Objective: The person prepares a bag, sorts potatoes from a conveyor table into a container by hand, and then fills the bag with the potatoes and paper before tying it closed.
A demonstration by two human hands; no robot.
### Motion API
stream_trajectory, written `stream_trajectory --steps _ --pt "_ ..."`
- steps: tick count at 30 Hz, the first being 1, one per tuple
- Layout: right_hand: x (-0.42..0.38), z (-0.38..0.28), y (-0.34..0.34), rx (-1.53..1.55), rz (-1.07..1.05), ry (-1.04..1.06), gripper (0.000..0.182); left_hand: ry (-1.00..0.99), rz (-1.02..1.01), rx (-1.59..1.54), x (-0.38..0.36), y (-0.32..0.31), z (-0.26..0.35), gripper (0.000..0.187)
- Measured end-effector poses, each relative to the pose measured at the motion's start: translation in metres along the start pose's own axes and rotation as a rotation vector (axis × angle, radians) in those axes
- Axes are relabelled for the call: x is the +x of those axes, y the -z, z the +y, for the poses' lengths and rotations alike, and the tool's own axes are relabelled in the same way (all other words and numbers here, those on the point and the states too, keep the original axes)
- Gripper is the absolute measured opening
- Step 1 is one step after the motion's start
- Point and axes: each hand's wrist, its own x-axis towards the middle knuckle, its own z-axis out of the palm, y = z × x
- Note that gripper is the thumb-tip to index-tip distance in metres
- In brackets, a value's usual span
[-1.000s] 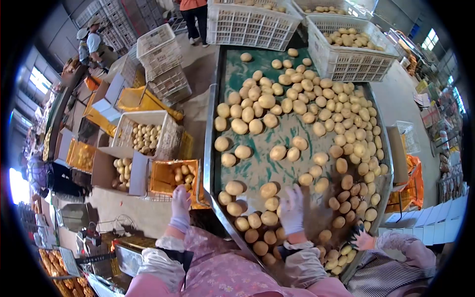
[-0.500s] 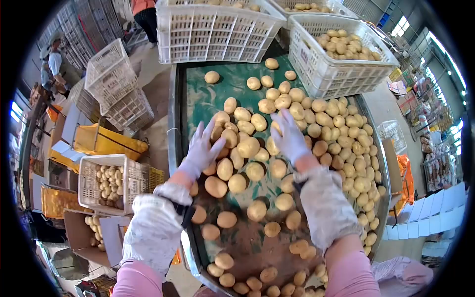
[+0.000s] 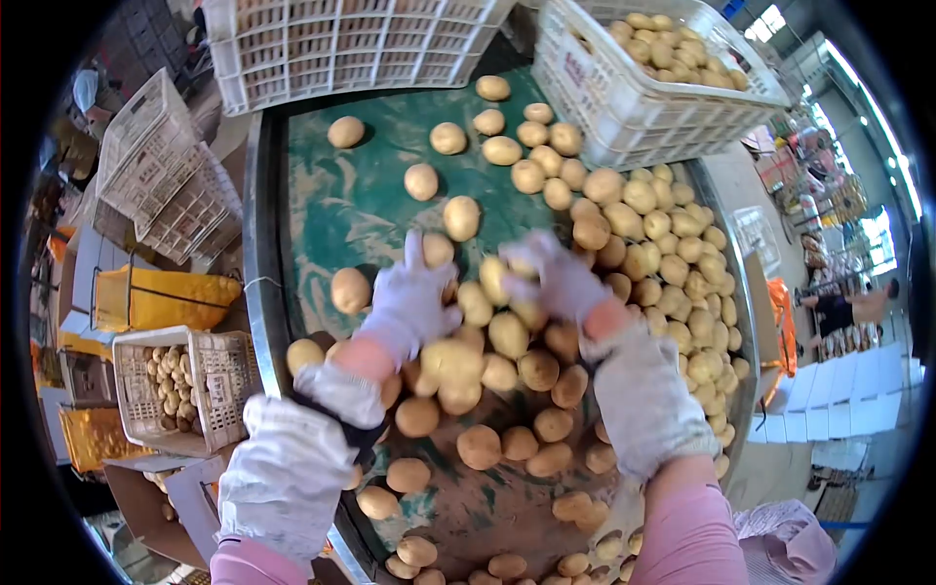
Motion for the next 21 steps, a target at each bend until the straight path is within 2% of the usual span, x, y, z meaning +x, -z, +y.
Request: stream_trajectory --steps 1,3,4,5,6,8,9,10,12,13,14,15,16,17,18,19,20,21 --pt "-0.047 -0.006 0.002 -0.044 -0.006 -0.02 0.049 -0.049 0.013 0.035 -0.022 -0.01 0.008 0.04" --pt "-0.137 -0.011 0.001 -0.196 0.087 0.112 0.052 -0.177 0.032 0.064 -0.068 -0.039 0.028 0.039" --pt "-0.178 -0.016 0.001 -0.178 0.172 0.072 0.053 -0.227 0.038 0.081 -0.092 -0.057 0.041 0.036" --pt "-0.228 -0.01 -0.007 -0.212 0.125 0.001 0.05 -0.276 0.045 0.098 -0.115 -0.075 0.054 0.034" --pt "-0.265 -0.009 -0.014 -0.051 0.125 -0.095 0.048 -0.293 0.059 0.136 -0.139 -0.092 0.072 0.031" --pt "-0.334 -0.016 -0.006 -0.016 0.005 -0.197 0.043 -0.378 -0.114 0.008 -0.18 -0.117 0.096 0.027" --pt "-0.366 -0.007 -0.006 -0.039 -0.11 -0.225 0.037 -0.373 -0.327 -0.054 -0.189 -0.106 0.116 0.027" --pt "-0.385 0.005 0.005 0.01 -0.124 -0.338 0.038 -0.365 -0.546 -0.109 -0.2 -0.095 0.132 0.027" --pt "-0.407 0.033 0.028 0.107 -0.154 -0.541 0.04 -0.365 -0.628 -0.633 -0.207 -0.136 0.13 0.028" --pt "-0.38 0.054 0.058 -0.19 -0.075 -0.392 0.035 -0.36 -0.596 -0.745 -0.191 -0.12 0.135 0.028" --pt "-0.353 0.078 0.081 0.266 0.272 -0.376 0.035 -0.359 -0.565 -0.855 -0.174 -0.104 0.141 0.027" --pt "-0.308 0.088 0.117 -0.079 0.247 -0.481 0.039 -0.54 -0.217 -0.963 -0.139 -0.096 0.148 0.02" --pt "-0.27 0.116 0.142 -0.12 0.374 -0.327 0.046 -0.633 -0.092 -0.711 -0.086 -0.075 0.156 0.015" --pt "-0.233 0.143 0.167 -0.181 0.495 -0.175 0.054 -0.49 0.068 -0.595 -0.053 -0.046 0.171 0.016" --pt "-0.197 0.192 0.177 -0.272 0.571 -0.215 0.055 -0.527 0.224 -0.573 -0.002 -0.036 0.18 0.022" --pt "-0.161 0.222 0.189 -0.241 0.572 -0.334 0.056 -0.431 0.287 -0.419 0.047 -0.035 0.185 0.034" --pt "-0.128 0.245 0.199 -0.206 0.57 -0.45 0.058 -0.527 0.425 -0.402 0.105 -0.041 0.187 0.04" --pt "-0.108 0.268 0.203 -0.247 0.338 -0.415 0.059 -0.504 0.398 -0.281 0.141 -0.027 0.2 0.047"
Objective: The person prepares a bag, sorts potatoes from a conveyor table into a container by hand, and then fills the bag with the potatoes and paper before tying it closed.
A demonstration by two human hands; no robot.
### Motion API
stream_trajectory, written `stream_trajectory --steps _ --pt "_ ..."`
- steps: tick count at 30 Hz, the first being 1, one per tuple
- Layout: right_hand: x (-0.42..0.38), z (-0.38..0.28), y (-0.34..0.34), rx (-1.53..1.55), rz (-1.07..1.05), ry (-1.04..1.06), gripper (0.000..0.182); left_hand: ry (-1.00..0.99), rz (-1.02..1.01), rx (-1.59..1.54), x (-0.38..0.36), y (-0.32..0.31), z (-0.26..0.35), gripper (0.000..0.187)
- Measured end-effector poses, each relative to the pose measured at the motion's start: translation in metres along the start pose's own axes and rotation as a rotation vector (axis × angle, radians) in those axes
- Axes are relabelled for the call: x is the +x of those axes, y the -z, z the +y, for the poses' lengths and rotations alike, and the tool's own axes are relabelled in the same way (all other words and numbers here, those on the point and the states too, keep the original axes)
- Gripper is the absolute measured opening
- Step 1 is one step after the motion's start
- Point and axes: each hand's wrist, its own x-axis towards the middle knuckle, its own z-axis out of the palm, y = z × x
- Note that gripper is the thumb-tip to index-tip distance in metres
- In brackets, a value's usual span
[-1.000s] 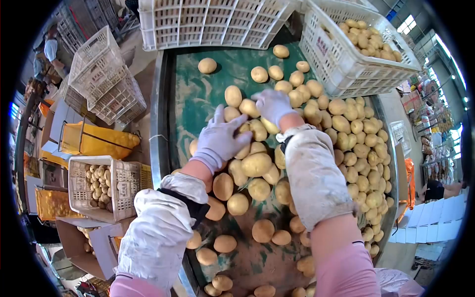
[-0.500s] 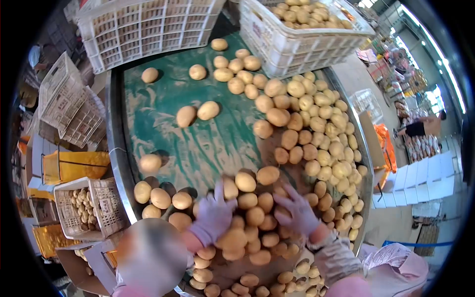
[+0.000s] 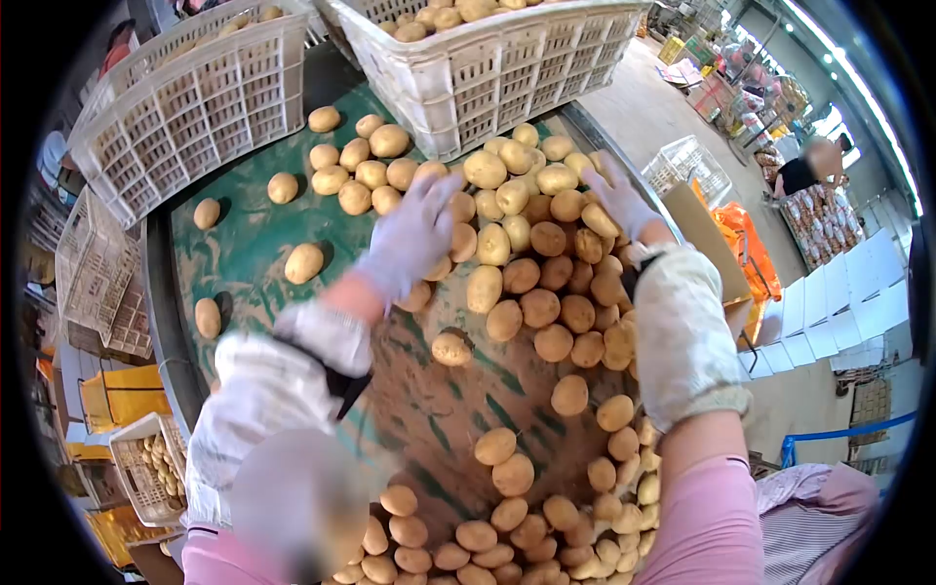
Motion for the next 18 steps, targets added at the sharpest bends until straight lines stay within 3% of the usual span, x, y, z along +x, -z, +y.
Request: stream_trajectory --steps 2,4,7,10,12,13,14,16,17,18 --pt "0.033 0.027 -0.019 -0.152 -0.441 0.14 0.063 0.048 -0.164 0.173 0.048 -0.019 0.003 0.059" --pt "0.04 0.053 -0.029 -0.142 -0.399 0.294 0.059 0.106 -0.379 0.301 0.077 -0.046 0.015 0.066" --pt "0.033 0.067 -0.038 -0.095 -0.465 0.317 0.055 0.088 -0.619 -0.021 0.102 -0.074 0.039 0.072" --pt "0.003 0.031 -0.007 -0.05 -0.555 0.282 0.053 0.123 -0.602 0.018 0.097 -0.077 0.061 0.069" --pt "-0.021 0.039 -0.01 -0.248 -0.469 0.501 0.05 -0.042 -0.667 -0.015 0.079 -0.084 0.051 0.066" --pt "-0.042 0.033 -0.013 -0.118 -0.482 0.406 0.048 -0.118 -0.699 -0.032 0.065 -0.083 0.049 0.065" --pt "-0.069 0.025 -0.015 0.011 -0.498 0.311 0.046 -0.069 -0.758 -0.028 0.048 -0.074 0.066 0.064" --pt "-0.137 -0.03 0.014 0.271 -0.568 -0.129 0.045 -0.014 -0.875 -0.079 0.005 -0.059 0.096 0.065" --pt "-0.169 -0.017 -0.005 0.242 -0.537 0.081 0.047 -0.002 -0.923 -0.135 -0.019 -0.056 0.104 0.068" --pt "-0.207 -0.027 -0.011 0.333 -0.537 -0.024 0.056 -0.06 -0.811 -0.126 -0.061 -0.058 0.103 0.07"
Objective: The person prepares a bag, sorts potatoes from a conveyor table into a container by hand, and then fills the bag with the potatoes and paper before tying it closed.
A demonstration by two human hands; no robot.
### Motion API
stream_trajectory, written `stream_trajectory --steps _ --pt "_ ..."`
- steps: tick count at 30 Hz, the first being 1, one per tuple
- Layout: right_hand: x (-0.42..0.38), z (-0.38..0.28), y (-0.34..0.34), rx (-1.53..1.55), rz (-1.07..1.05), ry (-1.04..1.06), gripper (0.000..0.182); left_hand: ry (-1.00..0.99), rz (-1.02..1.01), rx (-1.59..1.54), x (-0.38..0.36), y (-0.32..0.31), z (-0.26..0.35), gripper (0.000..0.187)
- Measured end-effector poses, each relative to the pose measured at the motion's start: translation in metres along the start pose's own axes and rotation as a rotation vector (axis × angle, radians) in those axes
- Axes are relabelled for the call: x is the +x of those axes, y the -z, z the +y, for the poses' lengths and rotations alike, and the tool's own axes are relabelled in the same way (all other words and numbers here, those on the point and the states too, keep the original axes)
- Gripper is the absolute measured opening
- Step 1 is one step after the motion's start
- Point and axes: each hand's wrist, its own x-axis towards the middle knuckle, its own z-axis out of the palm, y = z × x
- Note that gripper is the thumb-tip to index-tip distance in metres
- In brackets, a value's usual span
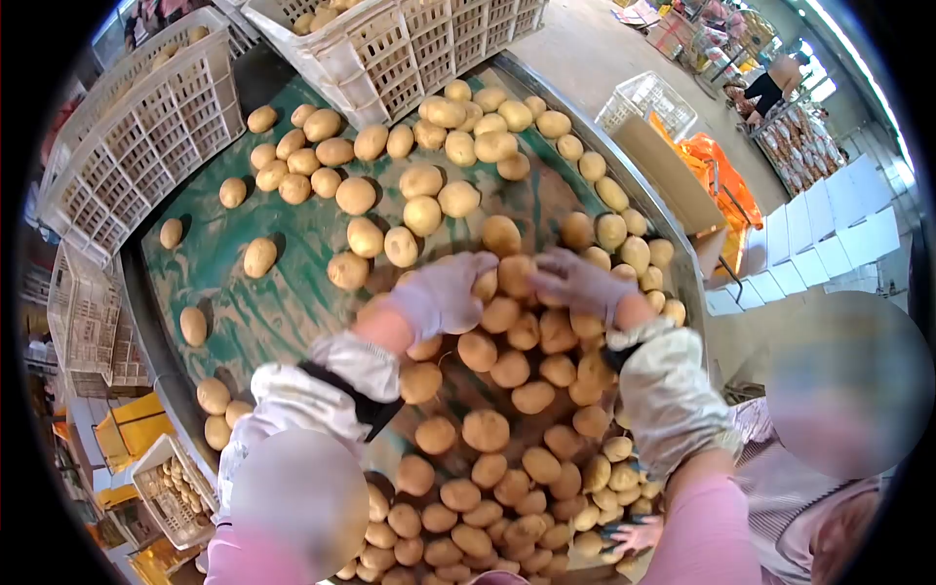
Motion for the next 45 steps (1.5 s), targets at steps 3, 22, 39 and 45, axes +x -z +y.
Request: stream_trajectory --steps 3,22,39,45 --pt "-0.101 -0.026 -0.08 0.012 0.273 -0.034 0.08 0.099 -0.058 0.066 -0.092 -0.045 0.042 0.08" --pt "-0.28 -0.103 -0.294 -0.078 0.754 0.156 0.047 0.348 0.08 -0.481 -0.438 -0.251 0.173 0.038" --pt "-0.02 -0.219 -0.171 -0.069 0.175 0.005 0.064 0.525 0.794 -1.989 -0.493 -0.26 0.216 0.049" --pt "-0.006 -0.214 -0.223 -0.376 0.098 0.203 0.05 0.522 1.081 -2.375 -0.518 -0.281 0.193 0.048"
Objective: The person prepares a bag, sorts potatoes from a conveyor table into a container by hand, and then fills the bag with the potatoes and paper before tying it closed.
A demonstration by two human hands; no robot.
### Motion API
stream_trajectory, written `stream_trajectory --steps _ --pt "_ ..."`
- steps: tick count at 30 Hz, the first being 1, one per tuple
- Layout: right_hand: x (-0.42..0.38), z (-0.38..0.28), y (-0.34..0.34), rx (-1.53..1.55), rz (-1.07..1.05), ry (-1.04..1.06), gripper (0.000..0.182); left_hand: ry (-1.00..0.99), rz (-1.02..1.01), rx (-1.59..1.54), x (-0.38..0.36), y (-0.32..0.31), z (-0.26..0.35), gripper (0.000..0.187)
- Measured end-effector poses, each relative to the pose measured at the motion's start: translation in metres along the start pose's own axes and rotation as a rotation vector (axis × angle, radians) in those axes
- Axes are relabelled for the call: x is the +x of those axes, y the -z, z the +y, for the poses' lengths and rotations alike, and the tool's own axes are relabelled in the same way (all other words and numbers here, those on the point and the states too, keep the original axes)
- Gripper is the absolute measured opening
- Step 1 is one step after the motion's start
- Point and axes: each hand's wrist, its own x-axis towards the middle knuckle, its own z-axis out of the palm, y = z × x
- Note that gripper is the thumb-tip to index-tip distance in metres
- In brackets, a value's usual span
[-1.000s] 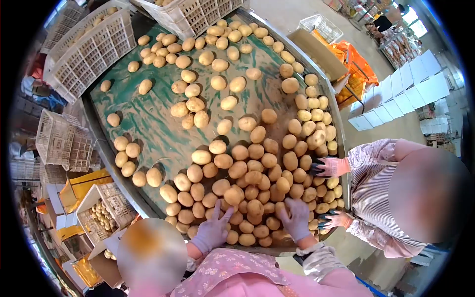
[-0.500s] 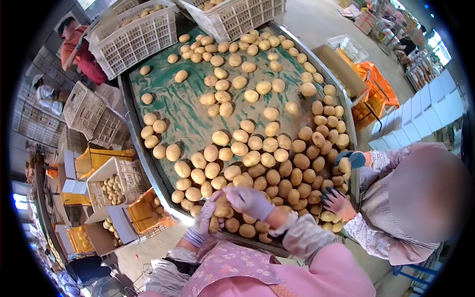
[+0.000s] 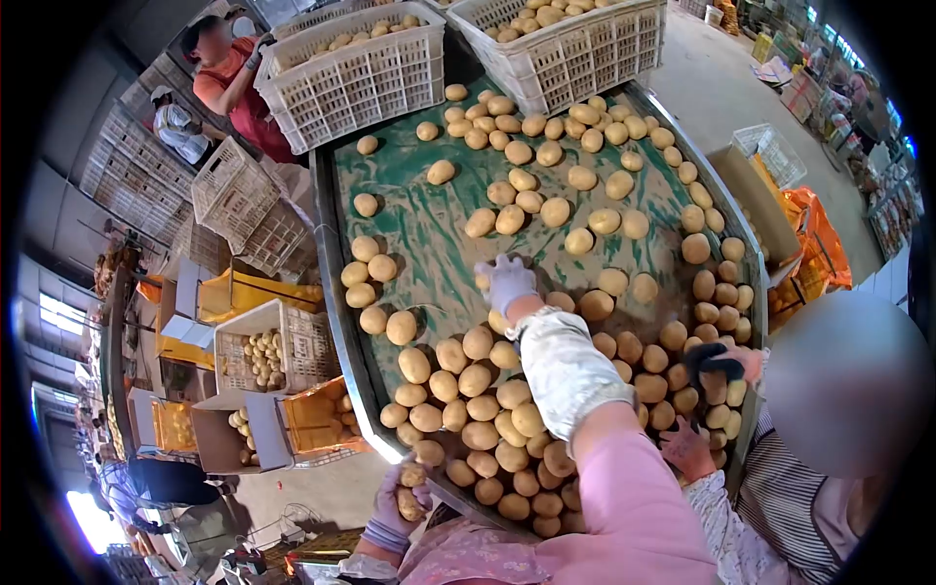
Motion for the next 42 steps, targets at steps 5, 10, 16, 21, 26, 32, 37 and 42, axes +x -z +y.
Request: stream_trajectory --steps 5,10,16,21,26,32,37,42 --pt "-0.1 -0.031 -0.002 0.789 0.165 0.207 0.053 -0.121 -0.276 -0.019 0.048 -0.072 0.004 0.058" --pt "-0.188 -0.096 -0.026 0.489 0.413 0.315 0.047 -0.126 -0.56 -0.191 0.137 -0.086 -0.001 0.061" --pt "-0.031 0.001 0.032 -0.059 0.652 0.301 0.059 -0.102 -0.509 0.096 0.109 -0.098 0.011 0.078" --pt "0.063 0.057 0.037 -0.132 0.112 0.088 0.068 0.122 -0.358 -0.234 0.084 -0.093 0.033 0.081" --pt "0.135 0.034 0.079 0.299 0.382 0.078 0.069 0.02 -0.177 -0.377 0.046 -0.068 0.051 0.079" --pt "0.141 -0.003 0.068 -0.173 -0.074 -0.022 0.072 -0.1 -0.136 -0.307 0.014 -0.008 0.048 0.079" --pt "0.031 0.008 0.002 -0.032 0.058 0.033 0.071 -0.225 -0.075 -0.385 -0.019 0.026 0.045 0.074" --pt "-0.051 0.024 -0.008 0.238 0.147 0.039 0.071 -0.463 -0.149 -0.236 -0.044 0.06 0.091 0.063"
